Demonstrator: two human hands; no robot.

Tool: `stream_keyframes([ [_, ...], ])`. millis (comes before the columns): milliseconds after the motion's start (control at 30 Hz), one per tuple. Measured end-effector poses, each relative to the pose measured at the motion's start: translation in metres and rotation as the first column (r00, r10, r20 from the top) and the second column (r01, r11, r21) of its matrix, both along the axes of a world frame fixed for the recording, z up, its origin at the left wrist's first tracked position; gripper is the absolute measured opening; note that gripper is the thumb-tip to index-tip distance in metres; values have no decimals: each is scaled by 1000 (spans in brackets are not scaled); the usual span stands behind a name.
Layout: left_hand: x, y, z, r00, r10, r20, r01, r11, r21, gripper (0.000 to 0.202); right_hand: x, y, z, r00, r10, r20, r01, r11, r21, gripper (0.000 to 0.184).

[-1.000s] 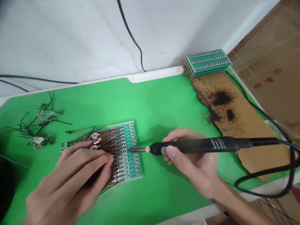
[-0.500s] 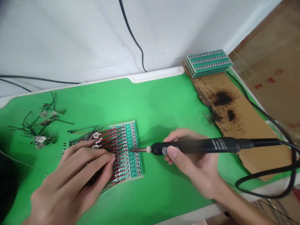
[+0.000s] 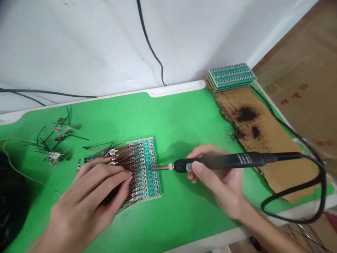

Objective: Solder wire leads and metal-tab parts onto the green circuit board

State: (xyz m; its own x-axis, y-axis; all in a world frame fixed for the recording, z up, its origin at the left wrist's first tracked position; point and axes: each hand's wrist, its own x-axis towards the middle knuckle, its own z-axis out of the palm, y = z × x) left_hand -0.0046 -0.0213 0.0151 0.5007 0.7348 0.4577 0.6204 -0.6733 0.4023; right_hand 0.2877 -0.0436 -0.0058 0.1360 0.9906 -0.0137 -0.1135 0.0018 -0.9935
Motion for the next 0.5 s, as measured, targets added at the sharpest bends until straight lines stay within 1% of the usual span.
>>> stream_keyframes([
  [100, -4, 2, 4, 998, -47, -51, 47, 999, 4, 22, 0, 0, -2, 1000, -3, -18, 4, 1000, 14, 14],
  [200, -8, 4, 7, 988, -88, -129, 84, 996, -33, 24, 0, 1, -4, 999, -3, -37, 5, 999, 36, 11],
  [333, -10, 5, 5, 988, -74, -138, 74, 997, -11, 28, -2, 4, -4, 997, -22, -70, 25, 998, 53, 9],
  [500, -2, 5, -4, 991, -6, -135, 7, 1000, 12, 22, -2, 9, -2, 988, -90, -122, 101, 991, 85, 12],
])
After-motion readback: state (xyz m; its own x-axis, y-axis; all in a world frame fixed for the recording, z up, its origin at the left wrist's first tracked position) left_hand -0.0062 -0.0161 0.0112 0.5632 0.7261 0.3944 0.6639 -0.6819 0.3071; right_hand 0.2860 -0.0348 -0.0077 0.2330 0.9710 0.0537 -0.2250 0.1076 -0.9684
